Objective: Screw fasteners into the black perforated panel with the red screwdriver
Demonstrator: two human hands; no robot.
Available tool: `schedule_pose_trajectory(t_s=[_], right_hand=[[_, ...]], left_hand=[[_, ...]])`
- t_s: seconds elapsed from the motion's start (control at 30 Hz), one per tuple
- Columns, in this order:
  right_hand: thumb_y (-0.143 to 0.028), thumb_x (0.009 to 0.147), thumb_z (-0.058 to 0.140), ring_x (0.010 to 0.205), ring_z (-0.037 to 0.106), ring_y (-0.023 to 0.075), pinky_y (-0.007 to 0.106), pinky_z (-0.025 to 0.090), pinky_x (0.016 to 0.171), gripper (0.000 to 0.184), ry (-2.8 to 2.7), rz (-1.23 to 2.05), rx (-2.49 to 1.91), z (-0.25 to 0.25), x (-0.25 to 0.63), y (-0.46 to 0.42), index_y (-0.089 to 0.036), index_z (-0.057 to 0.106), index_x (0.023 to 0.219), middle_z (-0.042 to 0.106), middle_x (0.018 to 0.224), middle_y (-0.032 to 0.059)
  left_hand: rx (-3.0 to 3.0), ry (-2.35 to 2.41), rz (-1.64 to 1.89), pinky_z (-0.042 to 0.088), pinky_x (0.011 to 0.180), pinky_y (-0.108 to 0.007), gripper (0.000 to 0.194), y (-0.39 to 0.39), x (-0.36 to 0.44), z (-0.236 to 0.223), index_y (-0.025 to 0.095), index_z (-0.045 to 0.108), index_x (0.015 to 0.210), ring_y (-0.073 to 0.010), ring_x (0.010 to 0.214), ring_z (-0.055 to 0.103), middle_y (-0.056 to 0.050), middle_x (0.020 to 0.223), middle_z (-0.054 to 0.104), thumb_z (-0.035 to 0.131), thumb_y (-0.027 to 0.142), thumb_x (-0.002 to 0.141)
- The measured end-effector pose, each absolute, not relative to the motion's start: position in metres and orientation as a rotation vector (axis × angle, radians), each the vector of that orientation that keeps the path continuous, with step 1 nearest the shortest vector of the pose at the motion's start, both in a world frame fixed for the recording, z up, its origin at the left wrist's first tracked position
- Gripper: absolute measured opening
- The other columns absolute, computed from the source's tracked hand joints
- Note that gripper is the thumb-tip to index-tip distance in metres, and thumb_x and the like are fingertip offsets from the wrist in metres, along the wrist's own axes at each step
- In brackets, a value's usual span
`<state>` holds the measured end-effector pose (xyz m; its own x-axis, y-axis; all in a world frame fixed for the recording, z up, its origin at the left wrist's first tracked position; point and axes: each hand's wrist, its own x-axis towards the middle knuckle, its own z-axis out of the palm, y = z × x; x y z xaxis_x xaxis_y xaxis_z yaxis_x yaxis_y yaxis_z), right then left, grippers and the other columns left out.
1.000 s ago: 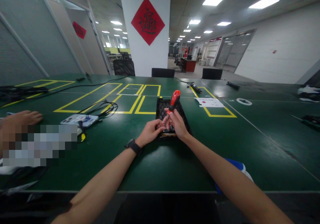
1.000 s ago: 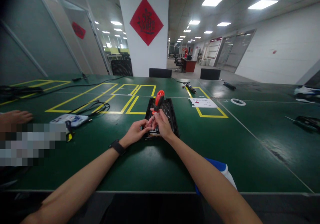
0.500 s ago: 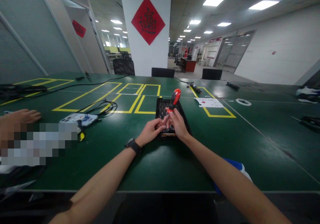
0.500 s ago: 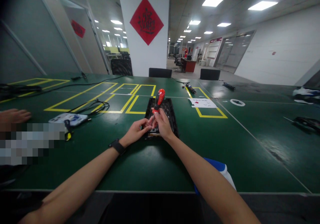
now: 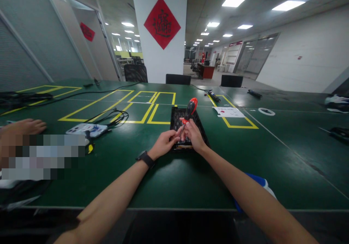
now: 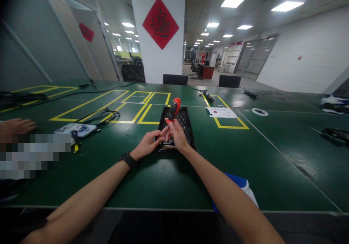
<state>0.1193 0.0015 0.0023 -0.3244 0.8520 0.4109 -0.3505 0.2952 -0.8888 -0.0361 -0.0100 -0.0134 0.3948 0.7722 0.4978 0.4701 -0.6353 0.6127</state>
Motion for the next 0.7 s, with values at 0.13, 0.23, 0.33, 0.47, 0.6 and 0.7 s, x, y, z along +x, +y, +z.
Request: schedule_pose_trajectory(t_s=[0.13, 0.23, 0.33, 0.47, 0.6, 0.7], right_hand=[[-0.040, 0.087, 0.038, 0.044, 0.048, 0.0063, 0.021, 0.039, 0.045, 0.035, -1.408, 1.300, -0.490, 0.0035, 0.1188, 0.0000, -0.020, 0.043, 0.115, 0.057, 0.067, -0.0023], [-0.041, 0.087, 0.039, 0.043, 0.047, 0.0059, 0.020, 0.038, 0.044, 0.035, -1.421, 1.270, -0.491, 0.0040, 0.1188, -0.0012, -0.019, 0.044, 0.114, 0.057, 0.066, -0.0026], [-0.042, 0.087, 0.038, 0.043, 0.046, 0.0055, 0.019, 0.037, 0.043, 0.036, -1.436, 1.256, -0.493, 0.0037, 0.1191, -0.0016, -0.019, 0.043, 0.115, 0.057, 0.066, -0.0029], [-0.040, 0.086, 0.041, 0.042, 0.046, 0.0051, 0.019, 0.038, 0.043, 0.036, -1.449, 1.254, -0.492, 0.0035, 0.1195, -0.0015, -0.020, 0.042, 0.115, 0.057, 0.066, -0.0032], [-0.040, 0.087, 0.040, 0.041, 0.047, 0.0056, 0.019, 0.038, 0.041, 0.035, -1.432, 1.306, -0.484, 0.0031, 0.1204, 0.0004, -0.020, 0.041, 0.115, 0.058, 0.066, -0.0030], [-0.041, 0.088, 0.036, 0.040, 0.048, 0.0061, 0.019, 0.038, 0.040, 0.034, -1.426, 1.342, -0.495, 0.0020, 0.1211, 0.0029, -0.019, 0.043, 0.113, 0.058, 0.065, -0.0025]], left_hand=[[2.286, 1.068, 1.103, 0.035, 0.061, -0.022, 0.024, -0.0120, -0.0350, -0.0116, 0.014, 0.056, 0.076, -0.0105, 0.063, 0.044, 0.001, 0.068, 0.050, 0.045, 0.033, 0.084], [2.255, 1.074, 1.099, 0.036, 0.060, -0.022, 0.024, -0.0135, -0.0338, -0.0097, 0.014, 0.055, 0.078, -0.0105, 0.063, 0.044, 0.001, 0.069, 0.050, 0.047, 0.036, 0.083], [2.220, 1.057, 1.091, 0.036, 0.060, -0.021, 0.024, -0.0135, -0.0337, -0.0093, 0.014, 0.054, 0.078, -0.0103, 0.063, 0.045, 0.001, 0.069, 0.052, 0.049, 0.038, 0.082], [2.226, 1.056, 1.063, 0.037, 0.061, -0.021, 0.024, -0.0112, -0.0354, -0.0120, 0.013, 0.055, 0.078, -0.0105, 0.064, 0.046, 0.000, 0.070, 0.054, 0.047, 0.036, 0.083], [2.263, 1.065, 1.048, 0.037, 0.062, -0.022, 0.025, -0.0091, -0.0363, -0.0147, 0.012, 0.056, 0.078, -0.0109, 0.065, 0.047, 0.000, 0.070, 0.055, 0.044, 0.034, 0.084], [2.274, 1.060, 1.056, 0.037, 0.063, -0.022, 0.026, -0.0095, -0.0362, -0.0153, 0.012, 0.056, 0.078, -0.0111, 0.066, 0.048, 0.000, 0.070, 0.055, 0.043, 0.033, 0.085]])
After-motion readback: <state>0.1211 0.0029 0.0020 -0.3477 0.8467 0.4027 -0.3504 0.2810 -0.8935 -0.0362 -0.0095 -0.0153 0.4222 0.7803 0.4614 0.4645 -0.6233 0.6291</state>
